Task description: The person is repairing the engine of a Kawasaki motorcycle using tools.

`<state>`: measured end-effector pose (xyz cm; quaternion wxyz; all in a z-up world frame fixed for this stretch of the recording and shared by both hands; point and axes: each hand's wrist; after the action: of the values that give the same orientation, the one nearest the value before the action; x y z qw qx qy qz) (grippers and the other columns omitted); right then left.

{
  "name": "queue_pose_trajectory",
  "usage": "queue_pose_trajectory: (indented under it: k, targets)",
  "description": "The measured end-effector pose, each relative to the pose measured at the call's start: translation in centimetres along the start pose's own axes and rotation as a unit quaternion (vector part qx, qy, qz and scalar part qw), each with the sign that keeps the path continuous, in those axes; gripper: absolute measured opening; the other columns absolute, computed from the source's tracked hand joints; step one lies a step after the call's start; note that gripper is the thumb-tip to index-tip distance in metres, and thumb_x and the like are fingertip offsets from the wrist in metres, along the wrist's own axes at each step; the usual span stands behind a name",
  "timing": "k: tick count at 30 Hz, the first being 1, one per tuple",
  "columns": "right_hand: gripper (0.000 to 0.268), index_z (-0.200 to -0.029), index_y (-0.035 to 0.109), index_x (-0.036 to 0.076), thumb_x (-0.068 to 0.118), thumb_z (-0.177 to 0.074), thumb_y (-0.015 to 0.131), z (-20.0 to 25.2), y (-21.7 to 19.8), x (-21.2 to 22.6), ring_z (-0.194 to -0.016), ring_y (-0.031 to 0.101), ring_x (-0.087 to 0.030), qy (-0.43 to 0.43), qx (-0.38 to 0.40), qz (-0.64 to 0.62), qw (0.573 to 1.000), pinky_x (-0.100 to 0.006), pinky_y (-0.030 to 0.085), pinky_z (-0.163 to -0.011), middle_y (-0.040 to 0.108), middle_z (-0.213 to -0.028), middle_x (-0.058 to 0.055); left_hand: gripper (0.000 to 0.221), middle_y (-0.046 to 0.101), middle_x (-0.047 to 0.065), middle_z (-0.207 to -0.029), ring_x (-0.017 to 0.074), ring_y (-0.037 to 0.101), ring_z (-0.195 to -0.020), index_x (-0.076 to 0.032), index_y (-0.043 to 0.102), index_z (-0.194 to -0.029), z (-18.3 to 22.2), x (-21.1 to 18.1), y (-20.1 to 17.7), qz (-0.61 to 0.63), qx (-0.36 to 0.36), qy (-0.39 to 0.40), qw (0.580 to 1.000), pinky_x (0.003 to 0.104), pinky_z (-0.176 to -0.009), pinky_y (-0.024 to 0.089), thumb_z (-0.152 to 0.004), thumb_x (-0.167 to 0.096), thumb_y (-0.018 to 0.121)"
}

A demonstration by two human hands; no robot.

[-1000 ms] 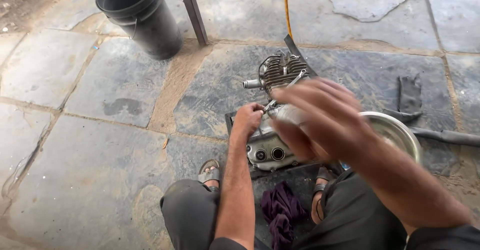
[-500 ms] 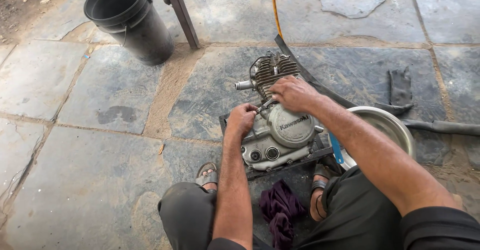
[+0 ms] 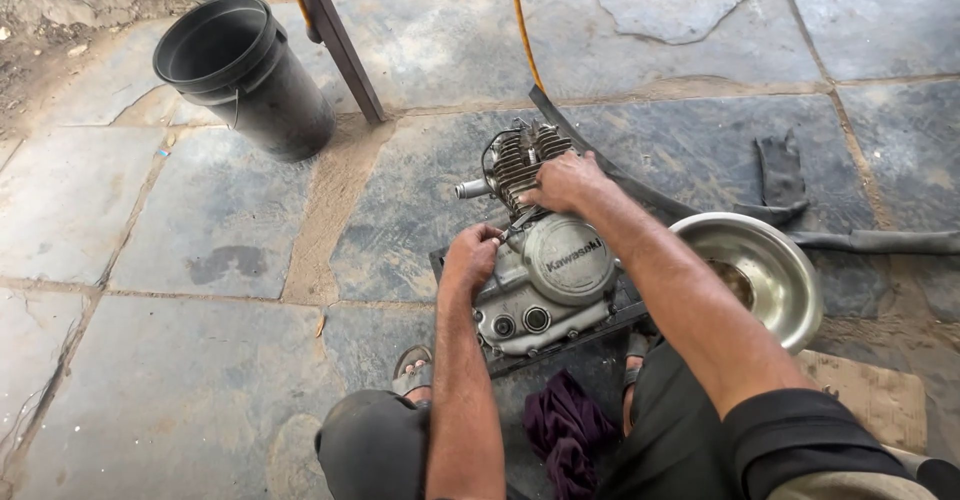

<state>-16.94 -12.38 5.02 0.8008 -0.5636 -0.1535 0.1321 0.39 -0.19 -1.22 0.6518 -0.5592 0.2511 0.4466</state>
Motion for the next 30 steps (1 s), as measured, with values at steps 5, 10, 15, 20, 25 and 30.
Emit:
queue_pose_trajectory:
  k: [5, 10, 15, 20, 25, 30]
  targets:
    - [0.079, -0.128, 0.070, 0.014, 0.080, -0.085, 0.065, 0.0, -0.8, 1.4, -0.138, 0.046, -0.035, 0.014, 0.055, 0.066, 0.996, -0.069, 0.021, -0.118, 0.063, -0.134, -0.013, 0.027, 0.076, 0.010, -0.107, 0.0219, 0.069, -0.094, -0.009, 0.076, -0.112, 0.7, -0.8, -0.6, 0.025, 0.011, -0.035, 0.999, 0.038, -0.088, 0.054, -0.093, -0.017, 0.059]
    - [0.061, -0.123, 0.077, 0.016, 0.063, -0.085, 0.070, 0.6, -1.1, 2.6, -0.119, 0.069, -0.027, -0.026, 0.117, 0.002, 0.993, -0.047, 0.054, -0.106, 0.075, -0.123, -0.010, 0.028, 0.076, 0.015, -0.111, 0.0252, 0.071, -0.101, -0.006, 0.076, -0.113, 0.3, 0.1, -0.3, -0.004, -0.008, 0.018, 1.000, 0.040, -0.093, 0.053, -0.092, -0.017, 0.061]
    - [0.039, -0.121, 0.075, 0.015, 0.043, -0.095, 0.065, -2.4, 1.5, 1.4, -0.113, 0.069, -0.027, -0.100, 0.146, 0.000, 0.984, -0.044, 0.053, -0.101, 0.075, -0.119, -0.010, 0.028, 0.076, 0.017, -0.112, 0.0282, 0.071, -0.105, -0.007, 0.076, -0.113, 1.6, -1.6, -0.8, -0.008, -0.014, 0.012, 1.000, 0.041, -0.094, 0.052, -0.093, -0.019, 0.060]
    - [0.027, -0.114, 0.076, 0.015, 0.022, -0.090, 0.066, -2.9, 2.4, 1.0, -0.109, 0.070, -0.028, -0.151, 0.134, -0.011, 0.979, -0.044, 0.054, -0.097, 0.076, -0.114, -0.010, 0.029, 0.077, 0.017, -0.112, 0.0279, 0.072, -0.104, -0.007, 0.076, -0.114, 0.7, -0.7, 0.0, 0.004, -0.024, 0.012, 1.000, 0.041, -0.094, 0.054, -0.092, -0.018, 0.059]
    - [0.024, -0.107, 0.076, 0.011, 0.025, -0.088, 0.072, -5.3, 4.0, -0.5, -0.108, 0.070, -0.029, -0.219, 0.101, -0.026, 0.970, -0.043, 0.054, -0.096, 0.076, -0.113, -0.011, 0.033, 0.075, 0.016, -0.113, 0.0279, 0.072, -0.104, -0.008, 0.075, -0.117, 0.7, -0.7, -0.1, 0.012, -0.035, 0.015, 0.999, 0.041, -0.095, 0.054, -0.089, -0.016, 0.058]
    - [0.026, -0.109, 0.076, 0.017, 0.022, -0.084, 0.073, -4.1, 2.5, 0.6, -0.106, 0.071, -0.029, -0.204, 0.102, 0.009, 0.974, -0.045, 0.054, -0.096, 0.077, -0.110, -0.010, 0.031, 0.076, 0.017, -0.111, 0.0304, 0.072, -0.104, -0.009, 0.077, -0.110, -0.4, 0.2, 1.4, -0.016, -0.063, 0.009, 0.998, 0.042, -0.095, 0.054, -0.090, -0.019, 0.056]
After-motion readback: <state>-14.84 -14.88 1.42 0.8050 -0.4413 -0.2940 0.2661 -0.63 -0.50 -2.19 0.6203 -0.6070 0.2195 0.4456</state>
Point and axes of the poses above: each hand's wrist, its own z-axis away from the middle knuckle, its own y-axis out of the palm, x = y × z
